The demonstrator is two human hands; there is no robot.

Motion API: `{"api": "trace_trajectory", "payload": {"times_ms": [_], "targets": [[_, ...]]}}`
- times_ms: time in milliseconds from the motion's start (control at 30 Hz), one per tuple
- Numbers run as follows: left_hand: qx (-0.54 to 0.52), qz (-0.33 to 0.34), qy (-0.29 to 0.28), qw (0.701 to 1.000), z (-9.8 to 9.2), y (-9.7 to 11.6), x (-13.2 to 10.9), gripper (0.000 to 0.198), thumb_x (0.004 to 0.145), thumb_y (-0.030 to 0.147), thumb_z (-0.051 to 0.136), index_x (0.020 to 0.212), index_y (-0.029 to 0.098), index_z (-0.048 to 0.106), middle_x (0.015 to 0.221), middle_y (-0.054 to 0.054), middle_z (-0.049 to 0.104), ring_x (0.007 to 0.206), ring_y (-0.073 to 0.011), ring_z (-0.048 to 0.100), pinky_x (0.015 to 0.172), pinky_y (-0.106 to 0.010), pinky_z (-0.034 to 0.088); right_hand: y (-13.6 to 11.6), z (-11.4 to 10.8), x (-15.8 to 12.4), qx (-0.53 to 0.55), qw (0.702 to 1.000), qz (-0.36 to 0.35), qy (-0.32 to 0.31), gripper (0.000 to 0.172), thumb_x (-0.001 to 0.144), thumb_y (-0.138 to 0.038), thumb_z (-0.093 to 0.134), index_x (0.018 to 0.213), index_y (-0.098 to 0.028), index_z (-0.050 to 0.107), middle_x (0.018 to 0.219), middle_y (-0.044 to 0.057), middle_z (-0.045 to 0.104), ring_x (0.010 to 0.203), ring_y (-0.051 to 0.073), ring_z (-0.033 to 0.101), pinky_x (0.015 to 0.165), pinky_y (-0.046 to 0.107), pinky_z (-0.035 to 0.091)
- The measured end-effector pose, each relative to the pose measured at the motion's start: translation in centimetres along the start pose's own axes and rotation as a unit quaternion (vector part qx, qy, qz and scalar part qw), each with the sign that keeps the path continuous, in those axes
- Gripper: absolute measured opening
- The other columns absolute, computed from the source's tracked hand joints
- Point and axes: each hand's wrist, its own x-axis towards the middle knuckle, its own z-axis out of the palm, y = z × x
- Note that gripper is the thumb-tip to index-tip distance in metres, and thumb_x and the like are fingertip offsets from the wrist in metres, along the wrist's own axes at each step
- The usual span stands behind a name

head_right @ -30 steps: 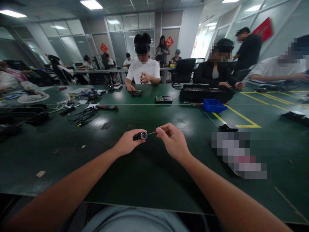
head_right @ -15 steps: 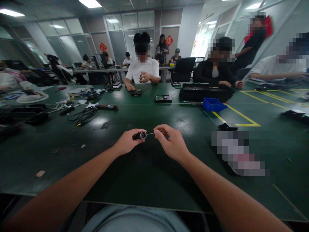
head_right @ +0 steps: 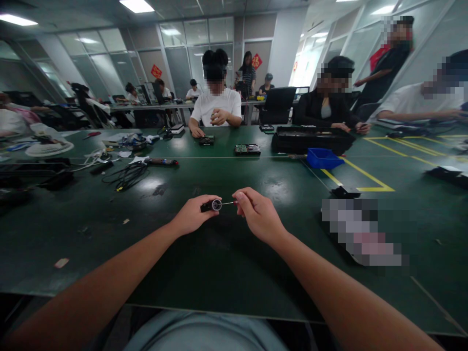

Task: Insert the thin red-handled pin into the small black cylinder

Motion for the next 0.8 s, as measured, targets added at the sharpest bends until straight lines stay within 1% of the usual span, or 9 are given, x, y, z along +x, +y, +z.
{"api": "trace_trajectory", "payload": {"times_ms": [67,167,233,300,400,500,633,733,800], "targets": [[0.000,0.001,0.000,1.000,0.0,0.0,0.0,0.036,0.086,0.024,0.071,0.122,0.025,0.067,0.123,-0.003,0.068,0.116,-0.0228,0.061,0.107,-0.041,0.044,-0.1,0.0,0.0,-0.012,1.000,0.006,0.001,0.027,0.100,-0.039,0.042,0.107,-0.021,0.062,0.070,0.000,0.063,0.065,0.018,0.062,0.063,0.033,0.048],[0.000,0.002,0.001,1.000,0.0,0.0,0.0,0.037,0.086,0.024,0.071,0.123,0.026,0.066,0.124,-0.003,0.068,0.116,-0.0224,0.061,0.106,-0.040,0.044,0.0,0.0,0.0,-0.017,1.000,0.001,0.004,0.023,0.097,-0.032,0.048,0.113,-0.021,0.060,0.078,0.001,0.065,0.071,0.019,0.064,0.066,0.033,0.048],[0.000,0.001,0.001,1.000,0.0,0.0,0.1,0.037,0.086,0.023,0.072,0.122,0.024,0.067,0.123,-0.003,0.068,0.117,-0.0224,0.061,0.106,-0.040,0.045,0.0,0.0,0.0,-0.017,1.000,-0.011,-0.002,0.021,0.095,-0.031,0.050,0.111,-0.021,0.061,0.081,0.002,0.066,0.074,0.019,0.064,0.068,0.033,0.048],[0.000,0.000,0.003,1.000,0.0,0.1,0.1,0.036,0.085,0.021,0.072,0.121,0.023,0.067,0.123,-0.004,0.069,0.116,-0.0225,0.062,0.106,-0.039,0.045,0.1,0.0,0.0,-0.012,1.000,-0.017,-0.012,0.021,0.098,-0.034,0.048,0.104,-0.022,0.064,0.079,0.002,0.065,0.074,0.019,0.063,0.069,0.033,0.047],[0.000,0.002,0.005,1.000,0.1,0.0,0.1,0.037,0.085,0.021,0.073,0.121,0.024,0.067,0.122,-0.004,0.069,0.115,-0.0222,0.062,0.105,-0.039,0.045,0.3,0.1,0.0,0.011,1.000,-0.002,-0.003,0.023,0.099,-0.034,0.044,0.100,-0.023,0.064,0.076,0.001,0.063,0.074,0.018,0.062,0.070,0.034,0.047],[0.002,-0.001,0.006,1.000,0.1,-0.1,0.2,0.038,0.085,0.022,0.073,0.122,0.024,0.067,0.123,-0.004,0.069,0.114,-0.0224,0.063,0.104,-0.039,0.046,0.4,0.4,0.0,0.082,0.996,0.030,0.035,0.016,0.094,-0.033,0.054,0.105,-0.023,0.060,0.083,0.001,0.066,0.078,0.019,0.064,0.074,0.035,0.049],[0.009,-0.003,0.020,1.000,0.0,-0.1,0.2,0.038,0.085,0.022,0.072,0.123,0.023,0.067,0.124,-0.004,0.068,0.115,-0.0230,0.062,0.104,-0.040,0.045,0.6,0.9,0.4,0.212,0.974,0.057,0.059,0.021,0.089,-0.042,0.063,0.096,-0.022,0.064,0.086,0.003,0.068,0.079,0.019,0.065,0.078,0.037,0.052],[0.007,0.011,0.025,1.000,-0.2,0.2,0.2,0.038,0.085,0.021,0.073,0.123,0.023,0.067,0.122,-0.004,0.069,0.113,-0.0223,0.062,0.103,-0.039,0.045,0.9,1.1,0.7,0.287,0.950,0.099,0.080,0.028,0.087,-0.049,0.065,0.093,-0.021,0.068,0.083,0.003,0.068,0.077,0.018,0.064,0.076,0.036,0.053],[0.008,0.027,0.025,0.999,-0.2,0.4,0.2,0.038,0.086,0.020,0.072,0.123,0.023,0.066,0.121,-0.004,0.069,0.112,-0.0216,0.062,0.103,-0.038,0.045,1.3,1.2,1.0,0.341,0.924,0.146,0.094,0.029,0.084,-0.050,0.068,0.089,-0.021,0.067,0.079,0.003,0.066,0.073,0.018,0.062,0.073,0.035,0.053]]}}
